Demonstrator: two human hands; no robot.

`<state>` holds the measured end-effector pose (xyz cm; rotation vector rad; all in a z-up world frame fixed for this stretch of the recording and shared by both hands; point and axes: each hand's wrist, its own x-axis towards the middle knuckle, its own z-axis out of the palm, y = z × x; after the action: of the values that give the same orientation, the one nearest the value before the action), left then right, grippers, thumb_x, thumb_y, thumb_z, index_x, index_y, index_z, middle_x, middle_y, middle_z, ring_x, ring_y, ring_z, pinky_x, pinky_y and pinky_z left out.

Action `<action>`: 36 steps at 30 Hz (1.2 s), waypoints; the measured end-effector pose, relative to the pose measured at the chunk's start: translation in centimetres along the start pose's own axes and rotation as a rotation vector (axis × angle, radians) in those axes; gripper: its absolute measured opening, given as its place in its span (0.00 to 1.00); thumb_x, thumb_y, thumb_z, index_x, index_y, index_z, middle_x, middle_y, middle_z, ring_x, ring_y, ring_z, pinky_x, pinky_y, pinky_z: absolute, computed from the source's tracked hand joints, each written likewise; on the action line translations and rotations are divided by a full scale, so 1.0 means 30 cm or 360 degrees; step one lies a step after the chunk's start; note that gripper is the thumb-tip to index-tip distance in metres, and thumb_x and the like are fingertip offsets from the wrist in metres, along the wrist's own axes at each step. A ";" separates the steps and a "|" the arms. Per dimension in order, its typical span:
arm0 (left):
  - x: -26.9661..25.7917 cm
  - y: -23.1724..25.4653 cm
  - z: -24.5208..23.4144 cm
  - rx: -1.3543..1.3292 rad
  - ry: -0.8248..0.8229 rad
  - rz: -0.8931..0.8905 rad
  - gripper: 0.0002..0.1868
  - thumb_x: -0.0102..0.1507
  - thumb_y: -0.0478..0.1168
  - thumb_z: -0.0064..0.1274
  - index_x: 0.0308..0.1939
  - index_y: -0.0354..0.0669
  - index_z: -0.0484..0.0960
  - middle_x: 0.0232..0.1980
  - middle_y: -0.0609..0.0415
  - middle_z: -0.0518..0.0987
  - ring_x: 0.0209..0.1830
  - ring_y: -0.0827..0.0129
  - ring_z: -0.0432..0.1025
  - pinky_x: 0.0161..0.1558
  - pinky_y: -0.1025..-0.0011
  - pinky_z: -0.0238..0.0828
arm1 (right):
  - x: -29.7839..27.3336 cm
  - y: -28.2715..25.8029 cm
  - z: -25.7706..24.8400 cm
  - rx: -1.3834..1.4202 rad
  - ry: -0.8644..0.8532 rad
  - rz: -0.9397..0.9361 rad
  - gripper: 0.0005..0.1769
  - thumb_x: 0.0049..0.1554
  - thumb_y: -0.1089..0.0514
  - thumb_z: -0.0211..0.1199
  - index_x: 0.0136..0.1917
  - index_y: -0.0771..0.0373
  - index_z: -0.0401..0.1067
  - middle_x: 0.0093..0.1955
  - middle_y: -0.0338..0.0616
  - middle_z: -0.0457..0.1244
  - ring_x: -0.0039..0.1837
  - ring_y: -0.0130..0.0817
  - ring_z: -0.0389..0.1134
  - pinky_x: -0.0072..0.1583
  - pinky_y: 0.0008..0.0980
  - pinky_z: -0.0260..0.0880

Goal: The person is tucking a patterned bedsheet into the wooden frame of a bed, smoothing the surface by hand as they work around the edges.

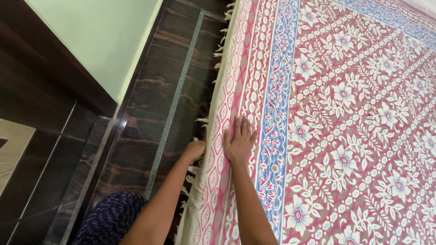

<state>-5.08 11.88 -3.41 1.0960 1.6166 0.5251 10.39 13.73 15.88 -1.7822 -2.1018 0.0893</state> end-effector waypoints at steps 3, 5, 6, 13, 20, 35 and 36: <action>-0.022 0.011 0.004 -0.0823 -0.0237 -0.0309 0.29 0.68 0.56 0.38 0.59 0.37 0.81 0.58 0.46 0.81 0.58 0.59 0.74 0.61 0.61 0.67 | -0.004 0.000 0.004 0.0000 -0.0004 0.0004 0.37 0.65 0.37 0.43 0.82 0.51 0.54 0.84 0.50 0.48 0.84 0.48 0.45 0.80 0.61 0.30; -0.031 0.003 -0.003 -0.1203 -0.0393 -0.0388 0.29 0.67 0.55 0.37 0.61 0.41 0.79 0.59 0.50 0.81 0.58 0.61 0.72 0.62 0.61 0.66 | -0.005 0.000 0.007 0.0001 0.0003 0.0001 0.37 0.65 0.37 0.43 0.82 0.51 0.54 0.84 0.50 0.49 0.84 0.48 0.45 0.80 0.62 0.31; -0.032 -0.003 -0.006 -0.1245 -0.0404 -0.0379 0.29 0.68 0.55 0.37 0.62 0.40 0.78 0.58 0.49 0.80 0.56 0.60 0.71 0.62 0.60 0.65 | -0.004 0.003 0.008 -0.0009 -0.0003 0.0004 0.37 0.64 0.36 0.44 0.82 0.51 0.55 0.84 0.50 0.49 0.84 0.48 0.45 0.80 0.62 0.31; -0.081 0.020 -0.005 -0.1120 -0.0365 -0.0217 0.36 0.69 0.64 0.31 0.75 0.49 0.64 0.72 0.49 0.69 0.70 0.59 0.59 0.70 0.59 0.51 | 0.002 0.006 0.017 -0.0021 -0.0001 0.0011 0.38 0.63 0.35 0.45 0.81 0.52 0.55 0.83 0.50 0.48 0.84 0.48 0.46 0.80 0.62 0.31; -0.265 0.062 0.083 -0.1046 0.0038 0.0106 0.42 0.67 0.68 0.29 0.81 0.55 0.52 0.77 0.48 0.64 0.76 0.57 0.59 0.72 0.59 0.54 | -0.001 0.030 0.047 -0.0053 -0.0039 -0.0014 0.38 0.66 0.35 0.35 0.84 0.50 0.51 0.85 0.51 0.45 0.85 0.48 0.42 0.80 0.63 0.28; -0.750 0.060 0.047 0.0120 -0.0268 -0.0080 0.46 0.65 0.73 0.41 0.80 0.54 0.55 0.68 0.38 0.75 0.68 0.44 0.70 0.69 0.58 0.66 | -0.464 -0.085 -0.174 -0.0357 -0.0552 0.0157 0.38 0.65 0.30 0.25 0.85 0.38 0.35 0.88 0.42 0.28 0.87 0.44 0.27 0.78 0.70 0.19; -0.763 0.056 0.041 0.0227 -0.0343 -0.0059 0.45 0.64 0.72 0.42 0.79 0.55 0.58 0.69 0.39 0.75 0.69 0.46 0.70 0.69 0.58 0.66 | -0.506 -0.101 -0.200 -0.0347 -0.0593 0.0125 0.38 0.65 0.30 0.26 0.85 0.39 0.35 0.88 0.42 0.27 0.86 0.46 0.26 0.77 0.71 0.20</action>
<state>-2.97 -7.13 9.31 1.1834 1.4988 0.2597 11.36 -2.62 18.58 -2.1130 -2.3709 0.2382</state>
